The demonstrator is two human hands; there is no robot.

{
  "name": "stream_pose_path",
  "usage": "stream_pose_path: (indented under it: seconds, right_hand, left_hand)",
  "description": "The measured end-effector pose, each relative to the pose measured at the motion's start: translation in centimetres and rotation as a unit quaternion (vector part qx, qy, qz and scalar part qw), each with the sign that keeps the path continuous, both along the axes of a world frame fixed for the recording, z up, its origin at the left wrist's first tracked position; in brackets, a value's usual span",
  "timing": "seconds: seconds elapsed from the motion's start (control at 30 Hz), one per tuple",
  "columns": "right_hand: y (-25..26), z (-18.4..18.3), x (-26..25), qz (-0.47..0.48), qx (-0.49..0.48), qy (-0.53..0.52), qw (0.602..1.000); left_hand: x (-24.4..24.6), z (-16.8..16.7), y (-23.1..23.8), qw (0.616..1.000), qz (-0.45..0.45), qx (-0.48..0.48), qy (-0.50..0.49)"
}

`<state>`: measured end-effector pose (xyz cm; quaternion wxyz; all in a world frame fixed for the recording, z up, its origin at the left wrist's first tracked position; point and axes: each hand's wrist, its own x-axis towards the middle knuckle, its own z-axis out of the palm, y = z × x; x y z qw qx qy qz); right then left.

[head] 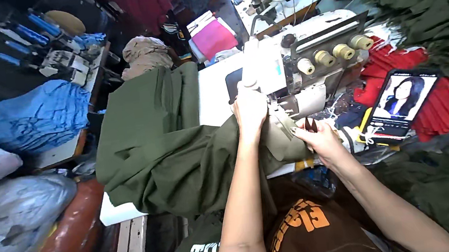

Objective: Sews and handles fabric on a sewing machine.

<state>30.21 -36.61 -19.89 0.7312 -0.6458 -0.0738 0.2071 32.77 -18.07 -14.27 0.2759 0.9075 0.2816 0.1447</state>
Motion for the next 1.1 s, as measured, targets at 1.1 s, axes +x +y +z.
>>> stream_pose_path:
  seconds: [1.1]
  right_hand:
    - [-1.3,2.5,-0.2,0.034,-0.161,-0.315,0.935]
  left_hand:
    - [-11.2,2.7,0.7,0.874,-0.439,0.187,-0.088]
